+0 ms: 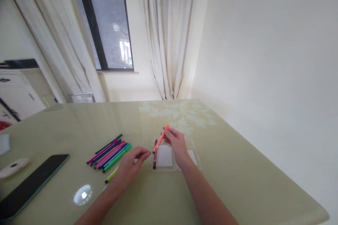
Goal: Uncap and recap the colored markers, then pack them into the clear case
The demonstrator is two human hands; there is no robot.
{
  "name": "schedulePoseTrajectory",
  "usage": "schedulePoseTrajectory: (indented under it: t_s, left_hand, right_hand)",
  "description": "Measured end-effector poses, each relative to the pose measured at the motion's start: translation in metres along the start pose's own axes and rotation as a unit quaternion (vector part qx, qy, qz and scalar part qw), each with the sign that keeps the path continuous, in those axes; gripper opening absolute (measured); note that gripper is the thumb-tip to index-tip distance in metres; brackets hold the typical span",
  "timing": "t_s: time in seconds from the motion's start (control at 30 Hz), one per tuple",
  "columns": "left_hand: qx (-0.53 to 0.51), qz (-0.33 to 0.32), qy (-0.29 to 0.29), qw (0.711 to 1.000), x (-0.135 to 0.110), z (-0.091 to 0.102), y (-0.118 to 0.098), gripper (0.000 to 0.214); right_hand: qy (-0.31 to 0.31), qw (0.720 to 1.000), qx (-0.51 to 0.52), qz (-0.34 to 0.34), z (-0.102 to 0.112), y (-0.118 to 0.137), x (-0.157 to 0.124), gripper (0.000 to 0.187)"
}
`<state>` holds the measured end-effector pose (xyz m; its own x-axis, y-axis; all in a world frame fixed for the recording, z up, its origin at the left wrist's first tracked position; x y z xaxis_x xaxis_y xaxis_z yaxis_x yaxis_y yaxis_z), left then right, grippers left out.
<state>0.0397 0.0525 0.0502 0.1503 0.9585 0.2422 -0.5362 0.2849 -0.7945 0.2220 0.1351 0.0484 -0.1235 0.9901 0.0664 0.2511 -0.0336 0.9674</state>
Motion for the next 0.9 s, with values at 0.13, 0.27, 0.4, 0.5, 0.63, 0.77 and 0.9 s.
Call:
schedulePoseTrajectory:
  t_s: [0.13,0.27,0.4,0.5,0.63,0.77,0.9]
  left_hand:
    - [0.134,-0.071,0.072,0.986,-0.008,-0.019,-0.005,0.029]
    - [0.190,-0.069,0.128,0.971,-0.013,-0.035,-0.005,0.048]
    - [0.178,-0.059,0.134,0.973,-0.011,-0.036,-0.006,0.043]
    - [0.162,-0.052,0.131,0.977,-0.009,-0.034,-0.005,0.043]
    - [0.157,-0.041,0.130,0.978,-0.010,-0.034,-0.005,0.044]
    - [0.166,-0.034,0.124,0.978,-0.011,-0.033,-0.006,0.046]
    - [0.187,-0.059,0.126,0.973,-0.012,-0.035,-0.008,0.046]
  right_hand:
    - [0.000,0.995,-0.101,-0.007,0.019,0.008,0.004,0.042]
    - [0.034,0.983,-0.176,-0.042,0.018,-0.002,0.005,0.030]
    - [0.054,0.974,-0.215,-0.053,0.006,-0.021,0.005,0.021]
    - [0.057,0.966,-0.248,-0.052,-0.001,-0.030,0.005,0.017]
    - [0.044,0.952,-0.301,-0.035,-0.005,-0.030,0.003,0.011]
    - [0.046,0.932,-0.359,-0.008,-0.010,-0.026,-0.001,0.009]
    - [0.049,0.909,-0.412,0.026,-0.014,-0.020,-0.003,0.006]
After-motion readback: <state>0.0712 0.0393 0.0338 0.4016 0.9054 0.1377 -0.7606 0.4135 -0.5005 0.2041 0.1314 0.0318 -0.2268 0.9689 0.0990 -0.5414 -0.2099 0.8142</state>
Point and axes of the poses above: each hand's wrist, its own x-axis towards the middle knuckle, its own z-axis out of the back of the hand, y = z × x, the point moved 7 cm from there along x, towards the middle knuckle, and after that the axes turned 5 degrees about y, right-handed, at the moved point
